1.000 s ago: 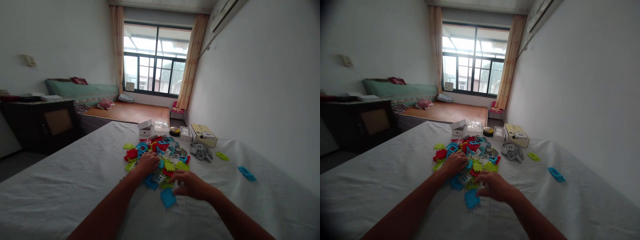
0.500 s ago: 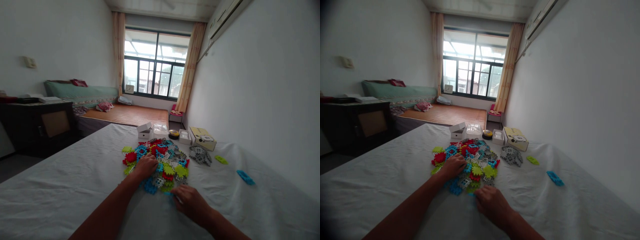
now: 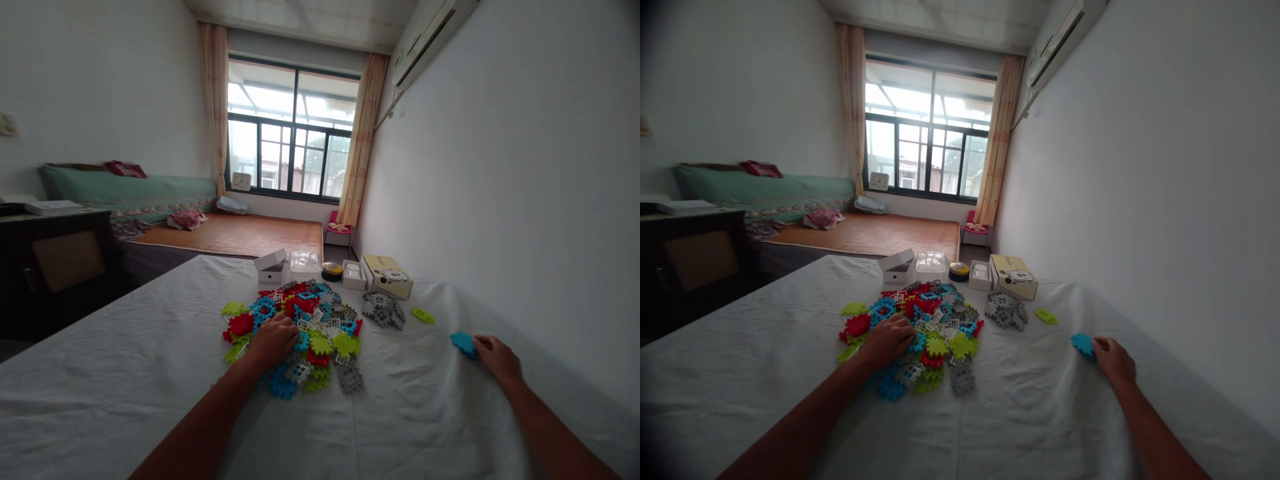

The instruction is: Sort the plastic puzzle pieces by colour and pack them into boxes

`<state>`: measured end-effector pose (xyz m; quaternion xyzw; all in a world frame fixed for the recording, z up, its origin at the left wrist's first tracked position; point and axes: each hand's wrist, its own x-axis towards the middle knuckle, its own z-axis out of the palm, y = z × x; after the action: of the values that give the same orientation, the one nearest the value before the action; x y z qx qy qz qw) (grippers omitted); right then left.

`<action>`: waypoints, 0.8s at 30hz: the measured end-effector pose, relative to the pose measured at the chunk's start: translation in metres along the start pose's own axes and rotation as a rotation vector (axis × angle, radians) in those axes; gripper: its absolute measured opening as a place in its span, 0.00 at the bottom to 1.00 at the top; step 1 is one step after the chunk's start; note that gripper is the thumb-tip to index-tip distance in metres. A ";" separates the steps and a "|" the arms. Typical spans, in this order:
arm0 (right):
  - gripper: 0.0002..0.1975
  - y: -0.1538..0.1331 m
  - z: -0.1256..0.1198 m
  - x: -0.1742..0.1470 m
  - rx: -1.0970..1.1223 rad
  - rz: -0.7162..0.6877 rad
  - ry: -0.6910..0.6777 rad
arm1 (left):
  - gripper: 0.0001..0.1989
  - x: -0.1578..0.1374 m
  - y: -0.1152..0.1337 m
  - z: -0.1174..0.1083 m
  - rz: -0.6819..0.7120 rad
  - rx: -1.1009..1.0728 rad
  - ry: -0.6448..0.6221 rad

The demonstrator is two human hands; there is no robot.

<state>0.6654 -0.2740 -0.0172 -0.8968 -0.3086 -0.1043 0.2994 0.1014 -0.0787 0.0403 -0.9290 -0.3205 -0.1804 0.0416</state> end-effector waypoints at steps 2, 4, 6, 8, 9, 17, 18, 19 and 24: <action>0.20 0.004 0.000 0.000 -0.074 -0.020 0.047 | 0.10 0.000 0.000 0.000 -0.002 -0.006 0.005; 0.21 -0.015 -0.001 -0.007 -0.086 -0.070 0.117 | 0.10 0.000 -0.001 0.000 -0.005 -0.011 0.008; 0.21 -0.055 0.000 -0.017 0.002 -0.175 0.101 | 0.10 0.000 -0.001 -0.001 -0.020 -0.015 0.015; 0.18 -0.110 0.001 -0.034 0.155 -0.332 0.000 | 0.10 0.003 0.001 -0.003 -0.047 -0.008 0.022; 0.18 -0.140 0.002 -0.045 0.233 -0.416 -0.055 | 0.11 0.004 0.002 -0.004 -0.058 0.009 0.015; 0.13 -0.282 0.030 -0.137 0.382 -0.854 -0.486 | 0.06 0.012 0.015 -0.013 -0.020 0.138 -0.144; 0.14 -0.283 0.034 -0.145 0.370 -0.860 -0.496 | 0.06 0.013 0.015 -0.015 -0.011 0.143 -0.157; 0.16 -0.282 0.037 -0.151 0.362 -0.861 -0.507 | 0.06 0.015 0.015 -0.018 -0.003 0.148 -0.170; 0.17 -0.272 0.042 -0.160 0.518 -0.852 -0.600 | 0.07 0.019 0.015 -0.018 0.041 0.170 -0.137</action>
<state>0.3715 -0.1561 0.0185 -0.5816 -0.7289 0.1218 0.3401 0.1188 -0.0828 0.0648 -0.9386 -0.3176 -0.0877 0.1020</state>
